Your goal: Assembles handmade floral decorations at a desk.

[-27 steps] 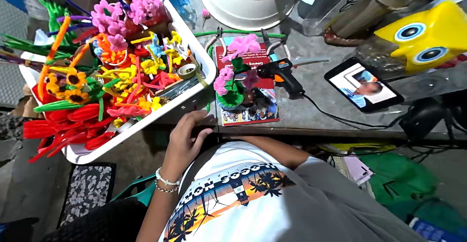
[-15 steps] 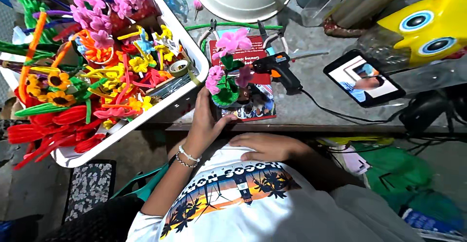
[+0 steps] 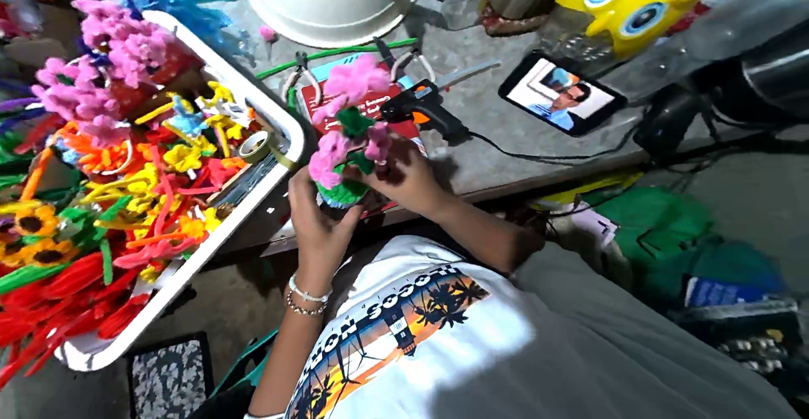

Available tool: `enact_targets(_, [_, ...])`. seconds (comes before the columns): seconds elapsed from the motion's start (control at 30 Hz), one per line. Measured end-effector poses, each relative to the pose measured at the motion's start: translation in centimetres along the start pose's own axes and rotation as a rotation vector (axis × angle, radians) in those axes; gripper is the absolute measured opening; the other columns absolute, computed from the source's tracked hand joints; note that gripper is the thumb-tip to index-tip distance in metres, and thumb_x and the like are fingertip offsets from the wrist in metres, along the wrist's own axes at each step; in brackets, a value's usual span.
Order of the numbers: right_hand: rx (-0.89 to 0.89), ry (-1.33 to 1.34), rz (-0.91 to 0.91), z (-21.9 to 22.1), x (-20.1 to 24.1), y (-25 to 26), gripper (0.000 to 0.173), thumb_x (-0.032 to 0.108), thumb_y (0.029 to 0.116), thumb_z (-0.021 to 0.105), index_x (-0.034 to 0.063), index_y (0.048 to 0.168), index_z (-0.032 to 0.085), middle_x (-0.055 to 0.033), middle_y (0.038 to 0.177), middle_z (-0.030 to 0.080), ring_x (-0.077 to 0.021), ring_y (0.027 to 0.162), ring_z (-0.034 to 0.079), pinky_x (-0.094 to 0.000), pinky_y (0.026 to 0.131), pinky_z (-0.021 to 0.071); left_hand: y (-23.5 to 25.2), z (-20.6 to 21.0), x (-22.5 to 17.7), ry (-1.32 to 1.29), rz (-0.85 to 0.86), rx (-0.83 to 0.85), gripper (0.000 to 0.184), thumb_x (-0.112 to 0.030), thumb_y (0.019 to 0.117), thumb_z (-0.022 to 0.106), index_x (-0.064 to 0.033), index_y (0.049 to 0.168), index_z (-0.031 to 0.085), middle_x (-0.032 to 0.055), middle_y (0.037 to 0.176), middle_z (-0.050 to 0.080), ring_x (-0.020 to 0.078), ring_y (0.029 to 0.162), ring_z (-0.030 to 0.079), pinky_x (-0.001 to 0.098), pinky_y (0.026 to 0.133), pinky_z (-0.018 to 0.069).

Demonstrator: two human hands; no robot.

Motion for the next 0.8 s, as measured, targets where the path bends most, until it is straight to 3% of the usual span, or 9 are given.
enact_targets(0.13, [-0.035,-0.011,-0.009,0.2,0.7,-0.2,0.028,-0.001,0.0825,0.072,-0.0088,0.109,0.070,-0.0170,0.105,0.071,-0.0132,0.100,0.068,-0.0268,0.090,0.0554,-0.7,-0.1,0.8,-0.205,-0.173,-0.027,0.092,-0.011,0.0684,0.091,-0.0010,0.146,0.042,0.0118,0.137,0.054,0.0147,0.121,0.061,0.0319,0.098,0.0573])
enact_targets(0.2, [-0.016,0.019,-0.074,0.5,1.2,-0.2,0.025,-0.002,0.0837,0.071,-0.0097,0.107,0.069,-0.0181,0.104,0.070,-0.0154,0.099,0.068,-0.0272,0.090,0.0560,-1.0,0.3,0.8,-0.353,-0.270,0.005,0.094,-0.003,0.0689,0.090,-0.0058,0.147,0.038,0.0059,0.133,0.058,0.0128,0.115,0.065,0.0318,0.094,0.0604])
enact_targets(0.3, [0.006,-0.040,-0.123,0.8,1.9,-0.3,0.021,-0.001,0.0841,0.075,-0.0084,0.103,0.071,-0.0201,0.104,0.070,-0.0205,0.098,0.069,-0.0309,0.089,0.0579,-1.4,0.8,0.6,-0.466,-0.338,0.052,0.088,0.003,0.0704,0.088,-0.0044,0.144,0.040,0.0072,0.129,0.063,0.0162,0.113,0.068,0.0346,0.094,0.0612])
enact_targets(0.43, [0.018,-0.073,-0.235,1.2,3.2,-0.7,0.019,-0.002,0.0826,0.072,-0.0087,0.101,0.071,-0.0211,0.102,0.069,-0.0221,0.095,0.068,-0.0313,0.087,0.0566,-1.9,0.5,0.5,-0.481,-0.357,0.038,0.082,0.009,0.0675,0.086,-0.0006,0.138,0.044,0.0077,0.123,0.066,0.0157,0.110,0.069,0.0347,0.094,0.0609])
enact_targets(0.6, [0.091,-0.132,-0.228,1.7,3.8,-0.9,0.020,-0.003,0.0821,0.071,-0.0078,0.102,0.069,-0.0213,0.105,0.067,-0.0257,0.100,0.067,-0.0331,0.091,0.0554,-2.2,0.1,0.4,-0.505,-0.362,-0.003,0.081,0.011,0.0646,0.085,-0.0015,0.136,0.049,0.0067,0.119,0.068,0.0165,0.108,0.069,0.0359,0.093,0.0614])
enact_targets(0.8, [0.105,-0.186,-0.163,1.5,3.6,-1.0,0.025,0.005,0.0870,0.073,-0.0074,0.108,0.068,-0.0218,0.107,0.068,-0.0271,0.101,0.067,-0.0353,0.090,0.0562,-2.3,0.1,0.7,-0.544,-0.340,-0.011,0.095,0.009,0.0656,0.087,-0.0045,0.149,0.044,0.0084,0.128,0.065,0.0181,0.109,0.069,0.0360,0.092,0.0615])
Point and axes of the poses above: each hand's wrist, its own y-axis towards the middle knuckle, its own z-axis out of the palm, x = y × z, the point moved 8 cm from there along y, towards the middle knuckle
